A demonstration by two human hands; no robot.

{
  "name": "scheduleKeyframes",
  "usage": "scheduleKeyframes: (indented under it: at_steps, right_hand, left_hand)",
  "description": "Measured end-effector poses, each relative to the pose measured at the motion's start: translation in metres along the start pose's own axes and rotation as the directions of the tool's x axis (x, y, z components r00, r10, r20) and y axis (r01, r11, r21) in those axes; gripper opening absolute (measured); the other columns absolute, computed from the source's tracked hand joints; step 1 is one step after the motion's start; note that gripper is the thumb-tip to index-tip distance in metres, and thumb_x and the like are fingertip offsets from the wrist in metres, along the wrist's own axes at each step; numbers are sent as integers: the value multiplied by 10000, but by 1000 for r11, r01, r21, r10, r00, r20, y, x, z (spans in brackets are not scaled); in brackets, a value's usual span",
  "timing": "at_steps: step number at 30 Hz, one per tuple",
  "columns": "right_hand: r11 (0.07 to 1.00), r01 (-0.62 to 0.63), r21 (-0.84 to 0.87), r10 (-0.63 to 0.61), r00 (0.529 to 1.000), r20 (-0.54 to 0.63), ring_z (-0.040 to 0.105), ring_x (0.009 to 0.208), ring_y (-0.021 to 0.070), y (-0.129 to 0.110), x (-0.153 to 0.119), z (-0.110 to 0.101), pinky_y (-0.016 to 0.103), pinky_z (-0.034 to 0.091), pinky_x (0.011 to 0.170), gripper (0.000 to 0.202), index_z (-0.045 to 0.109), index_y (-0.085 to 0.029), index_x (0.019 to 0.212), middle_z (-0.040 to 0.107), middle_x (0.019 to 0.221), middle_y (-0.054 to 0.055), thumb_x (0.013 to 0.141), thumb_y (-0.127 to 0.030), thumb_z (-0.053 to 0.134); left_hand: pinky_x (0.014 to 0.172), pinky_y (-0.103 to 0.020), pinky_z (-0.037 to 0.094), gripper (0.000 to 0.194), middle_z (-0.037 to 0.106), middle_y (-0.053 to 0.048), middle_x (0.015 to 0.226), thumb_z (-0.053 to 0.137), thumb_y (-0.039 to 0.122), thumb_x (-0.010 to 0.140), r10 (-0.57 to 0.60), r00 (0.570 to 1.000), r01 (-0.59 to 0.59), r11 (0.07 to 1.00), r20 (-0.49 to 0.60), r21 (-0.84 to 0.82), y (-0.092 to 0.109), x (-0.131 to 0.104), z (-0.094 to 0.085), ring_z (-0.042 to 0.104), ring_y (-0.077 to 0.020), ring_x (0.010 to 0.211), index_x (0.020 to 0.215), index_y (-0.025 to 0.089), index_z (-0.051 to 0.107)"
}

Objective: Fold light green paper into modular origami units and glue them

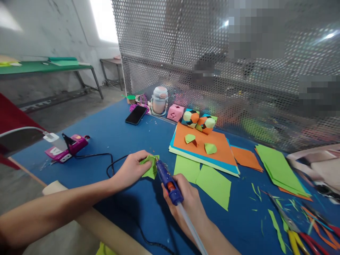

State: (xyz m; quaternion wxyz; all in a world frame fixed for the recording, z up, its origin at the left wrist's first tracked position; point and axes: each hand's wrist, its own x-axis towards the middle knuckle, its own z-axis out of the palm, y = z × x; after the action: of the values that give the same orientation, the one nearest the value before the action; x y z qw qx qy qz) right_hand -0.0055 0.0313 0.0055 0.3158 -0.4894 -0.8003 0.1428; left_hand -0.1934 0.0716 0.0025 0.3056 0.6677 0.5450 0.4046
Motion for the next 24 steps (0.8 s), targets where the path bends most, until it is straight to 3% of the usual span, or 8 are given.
scheduleKeyframes:
  at_steps: [9,24]
  right_hand:
    - [998,8,-57,-9,1000,-12,395,372,97,1,0,-1,212,311,384,181,416,-234,739,483,533,-57,859,-357,475]
    - [988,45,-145,-48,999,-13,501,409,128,2,-4,-3,222,344,412,118,443,-231,780,550,570,-29,849,-315,488]
  left_hand:
    - [617,-207,368,174,564,19,644,452,76,689,39,998,-37,998,-51,49,-2,-1,1,482,-102,622,602,155,581]
    - [630,-210,385,184,593,10,655,473,62,697,70,996,-68,996,-52,53,-1,0,3,512,-110,637,620,155,612]
